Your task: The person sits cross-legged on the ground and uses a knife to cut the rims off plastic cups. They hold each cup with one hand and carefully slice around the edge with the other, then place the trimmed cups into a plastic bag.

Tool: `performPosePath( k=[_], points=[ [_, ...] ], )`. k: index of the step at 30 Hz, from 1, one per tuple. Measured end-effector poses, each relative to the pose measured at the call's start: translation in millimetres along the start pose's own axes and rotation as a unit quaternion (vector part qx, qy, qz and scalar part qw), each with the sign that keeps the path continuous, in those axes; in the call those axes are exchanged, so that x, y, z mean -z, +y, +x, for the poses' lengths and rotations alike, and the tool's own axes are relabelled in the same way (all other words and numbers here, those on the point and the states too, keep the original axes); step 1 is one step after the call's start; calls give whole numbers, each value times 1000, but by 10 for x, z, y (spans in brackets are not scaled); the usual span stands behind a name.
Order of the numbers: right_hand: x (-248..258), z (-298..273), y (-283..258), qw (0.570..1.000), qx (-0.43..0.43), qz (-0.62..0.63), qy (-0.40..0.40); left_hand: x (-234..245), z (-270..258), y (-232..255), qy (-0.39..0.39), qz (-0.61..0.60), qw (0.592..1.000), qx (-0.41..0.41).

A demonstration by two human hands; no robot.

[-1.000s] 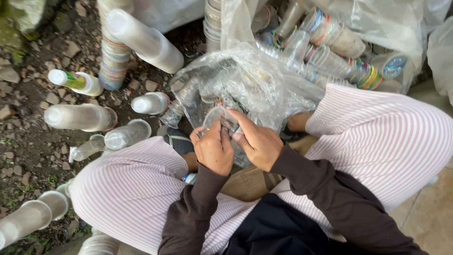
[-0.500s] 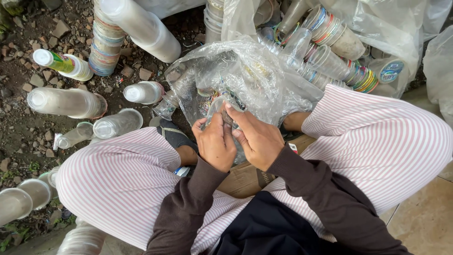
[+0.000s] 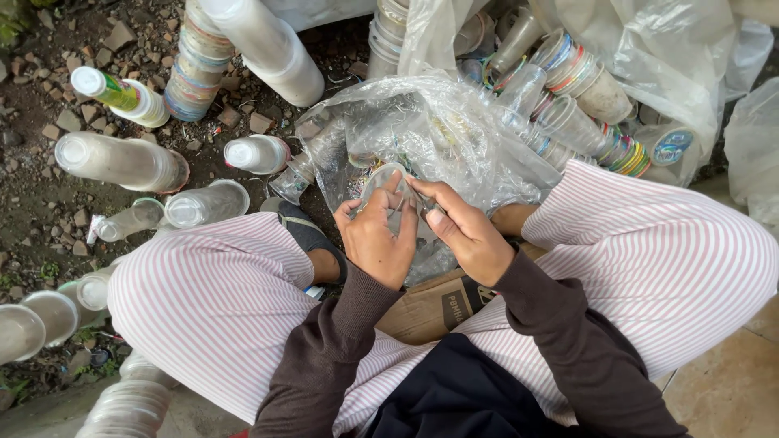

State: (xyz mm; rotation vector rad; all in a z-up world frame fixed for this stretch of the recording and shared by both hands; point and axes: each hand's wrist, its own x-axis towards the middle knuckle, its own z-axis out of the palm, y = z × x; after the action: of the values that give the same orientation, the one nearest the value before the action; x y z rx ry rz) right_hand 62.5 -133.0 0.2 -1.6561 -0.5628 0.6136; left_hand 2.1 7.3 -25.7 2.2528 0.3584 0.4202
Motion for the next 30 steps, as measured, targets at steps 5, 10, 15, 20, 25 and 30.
performPosePath(
  k=[5, 10, 15, 20, 25, 30],
  points=[
    [-46, -48, -209, 991, -6, -126, -35, -42, -16, -102, 8, 3, 1000, 14],
    [-89, -72, -170, 975, 1, -222, -26, -74, -40, -116, -21, -17, 999, 19],
    [-124, -65, -6, 958, 27, -286, 6, -165, -99, -146, -46, -42, 998, 28],
    [-68, -98, 111, 971, -19, -240, 13, -225, -95, -87, -43, -28, 998, 31],
    [-75, -45, 52, 972, -27, -229, 38, -149, -77, -17, -37, -32, 999, 23],
    [-72, 2, -122, 986, 0, -168, 0, 56, 12, 21, -14, -63, 998, 12]
  ],
)
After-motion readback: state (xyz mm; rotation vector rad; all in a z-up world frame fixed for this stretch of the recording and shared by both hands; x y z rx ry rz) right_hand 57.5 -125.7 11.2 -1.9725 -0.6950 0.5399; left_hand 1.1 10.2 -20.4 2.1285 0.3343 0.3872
